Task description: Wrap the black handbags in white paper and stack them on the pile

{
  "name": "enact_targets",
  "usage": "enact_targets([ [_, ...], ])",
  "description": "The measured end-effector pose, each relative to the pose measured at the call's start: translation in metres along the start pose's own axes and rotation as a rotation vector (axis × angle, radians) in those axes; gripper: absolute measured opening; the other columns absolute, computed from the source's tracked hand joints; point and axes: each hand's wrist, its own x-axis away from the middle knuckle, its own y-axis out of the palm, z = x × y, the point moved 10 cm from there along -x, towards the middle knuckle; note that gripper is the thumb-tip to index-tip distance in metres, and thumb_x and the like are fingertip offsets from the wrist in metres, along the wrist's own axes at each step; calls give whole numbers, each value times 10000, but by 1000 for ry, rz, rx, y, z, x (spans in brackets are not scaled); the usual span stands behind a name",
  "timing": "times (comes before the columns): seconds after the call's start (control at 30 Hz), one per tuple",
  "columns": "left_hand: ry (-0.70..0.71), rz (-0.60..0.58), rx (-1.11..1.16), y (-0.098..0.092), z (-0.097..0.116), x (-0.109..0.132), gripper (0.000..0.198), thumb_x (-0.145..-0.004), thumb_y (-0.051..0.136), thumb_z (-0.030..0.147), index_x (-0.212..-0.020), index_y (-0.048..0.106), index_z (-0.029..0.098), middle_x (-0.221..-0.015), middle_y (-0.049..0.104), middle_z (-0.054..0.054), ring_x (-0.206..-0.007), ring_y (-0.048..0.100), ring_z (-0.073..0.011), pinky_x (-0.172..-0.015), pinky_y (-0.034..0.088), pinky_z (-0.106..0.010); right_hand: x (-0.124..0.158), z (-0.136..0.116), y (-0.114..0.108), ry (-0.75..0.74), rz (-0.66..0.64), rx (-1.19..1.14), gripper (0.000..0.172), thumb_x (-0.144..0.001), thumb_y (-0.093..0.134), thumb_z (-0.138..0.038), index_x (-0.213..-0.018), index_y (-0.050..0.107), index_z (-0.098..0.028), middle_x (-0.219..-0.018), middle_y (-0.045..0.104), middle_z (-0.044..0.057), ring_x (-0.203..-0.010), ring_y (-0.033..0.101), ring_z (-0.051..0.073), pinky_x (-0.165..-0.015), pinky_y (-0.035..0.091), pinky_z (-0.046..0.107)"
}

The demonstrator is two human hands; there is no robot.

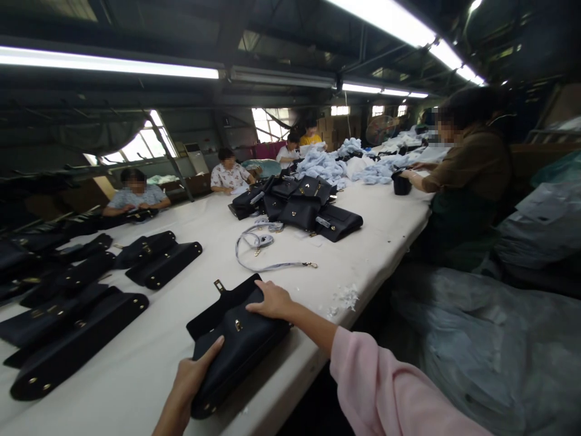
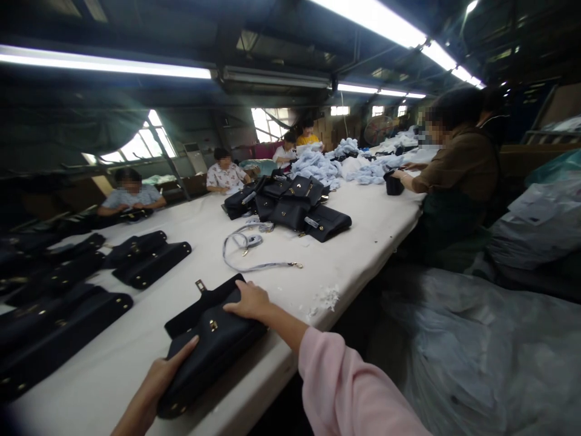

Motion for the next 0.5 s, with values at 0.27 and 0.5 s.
enact_targets([
  [0.27,39,68,218,-6,-25,-16,899,-579,794,609,-1230,533,46,-859,695,-138,-781,681,-332,-759,567,-477,-53,164,-110,319,378,220,337,-927,450,-69,-1248,552,-87,-1370,425,169,-1223,452,265,-995,406,331],
  [0.5,34,108,176,-17,-39,-43,1074,-459,817,674,-1282,475,74,-989,677,-162,-876,675,-352,-848,542,-469,-98,235,-133,442,369,358,176,-954,595,-208,-1073,605,-78,-1178,563,140,-1030,567,239,-894,485,389],
])
